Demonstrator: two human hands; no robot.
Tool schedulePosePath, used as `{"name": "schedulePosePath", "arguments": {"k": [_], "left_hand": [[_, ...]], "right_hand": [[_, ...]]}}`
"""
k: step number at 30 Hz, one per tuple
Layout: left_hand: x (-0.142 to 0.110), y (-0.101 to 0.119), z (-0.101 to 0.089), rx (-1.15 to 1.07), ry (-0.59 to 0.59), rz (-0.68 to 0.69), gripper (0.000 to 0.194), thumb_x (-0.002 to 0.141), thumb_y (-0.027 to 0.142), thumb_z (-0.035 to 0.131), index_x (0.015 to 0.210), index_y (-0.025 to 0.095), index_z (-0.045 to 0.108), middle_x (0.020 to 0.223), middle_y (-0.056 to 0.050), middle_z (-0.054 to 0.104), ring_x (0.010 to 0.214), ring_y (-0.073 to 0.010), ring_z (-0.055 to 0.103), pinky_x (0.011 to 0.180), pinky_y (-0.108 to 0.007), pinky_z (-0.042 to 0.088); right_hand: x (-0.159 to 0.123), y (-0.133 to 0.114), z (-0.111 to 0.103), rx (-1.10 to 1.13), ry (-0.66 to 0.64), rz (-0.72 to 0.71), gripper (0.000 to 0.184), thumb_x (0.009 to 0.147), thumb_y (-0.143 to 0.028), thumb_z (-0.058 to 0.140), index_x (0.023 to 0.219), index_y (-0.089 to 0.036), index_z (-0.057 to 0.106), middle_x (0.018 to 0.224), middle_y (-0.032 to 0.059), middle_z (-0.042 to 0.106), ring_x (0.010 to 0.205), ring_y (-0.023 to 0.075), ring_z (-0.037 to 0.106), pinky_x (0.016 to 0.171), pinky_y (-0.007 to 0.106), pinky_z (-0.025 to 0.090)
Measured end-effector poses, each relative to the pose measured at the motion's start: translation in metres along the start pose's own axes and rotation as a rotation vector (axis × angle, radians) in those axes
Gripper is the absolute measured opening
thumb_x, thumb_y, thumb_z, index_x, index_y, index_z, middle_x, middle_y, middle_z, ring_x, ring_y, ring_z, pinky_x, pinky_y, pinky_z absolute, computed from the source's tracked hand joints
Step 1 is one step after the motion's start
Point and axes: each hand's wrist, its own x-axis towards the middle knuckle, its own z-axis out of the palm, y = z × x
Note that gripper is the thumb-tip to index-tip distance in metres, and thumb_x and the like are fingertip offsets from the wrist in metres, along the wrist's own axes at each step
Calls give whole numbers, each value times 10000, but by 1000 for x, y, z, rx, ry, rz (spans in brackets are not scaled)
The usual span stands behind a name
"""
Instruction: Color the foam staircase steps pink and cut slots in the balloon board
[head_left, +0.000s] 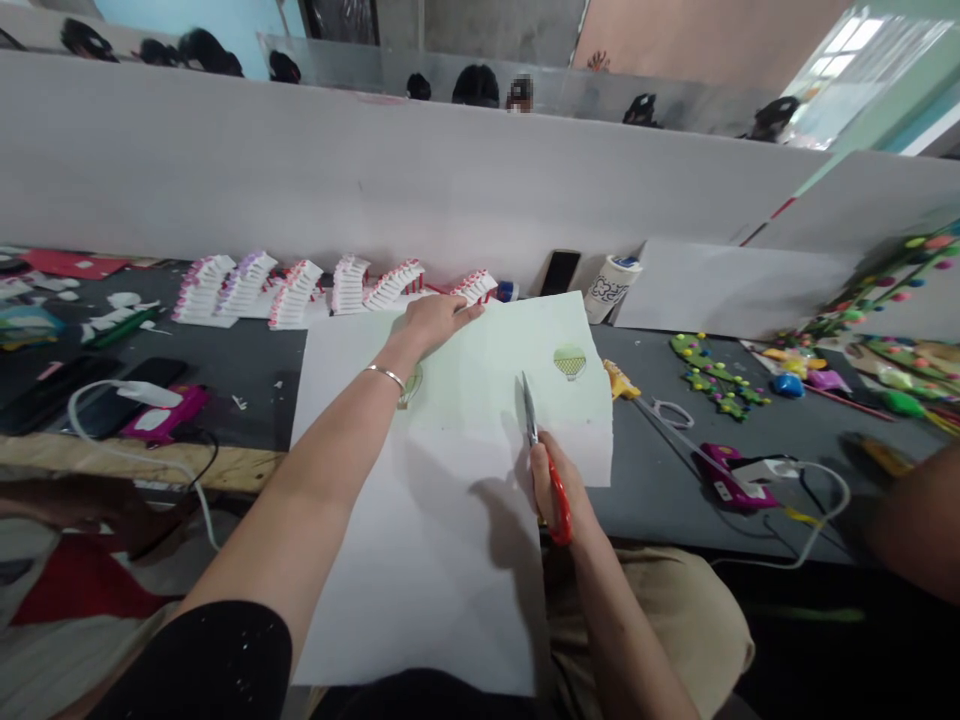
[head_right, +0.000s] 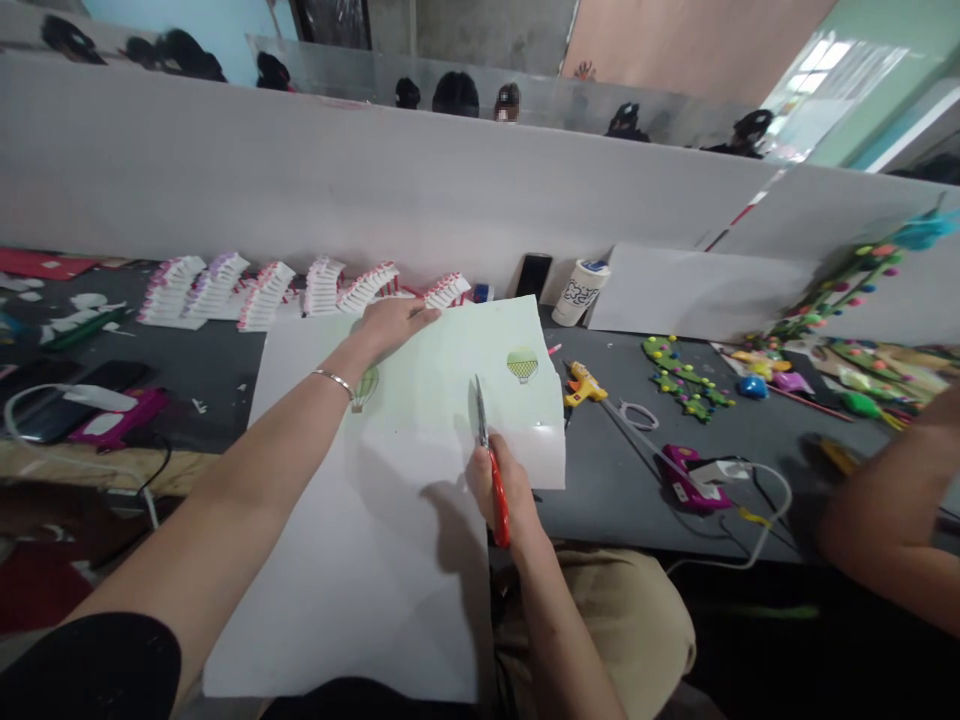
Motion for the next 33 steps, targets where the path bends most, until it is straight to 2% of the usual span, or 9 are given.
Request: {"name": "schedulePosePath", "arguments": {"k": [11,20,27,33], "left_hand": [[3,-1,2,29,-24,2,570,902,710,305,812,237,609,798,-53,661,782,-235,592,675,-328,329],[1,0,1,17,-18,6,567,906,704,315,790,233,608,775,-46,656,753,-227,596,679,-329,349],[-1,5,-3,10,-17,5,549,910,691,324,771,229,587,743,-37,628,747,-225,585,691,-327,344],[-2,9,-4,18,-31,-20,548,897,703,343,768,230,589,754,-51,647,770,-231,587,689,-323,341]], "right_hand": [[1,-12,-2,-17,-8,70,575,888,-681,311,1028,-192,579,689,49,628,648,235,579,616,324,430],[0,-14,-2,-8,7,85,462,883,-658,370,867,-229,541,599,8,565,574,211,519,574,315,392],[0,-20,-2,-36,64,93,504,845,-710,356,785,-238,522,553,-9,520,552,196,483,556,304,369],[-2,-17,-12,-4,-54,69,457,883,-665,337,847,-241,504,594,-11,556,558,192,518,550,297,402]]}}
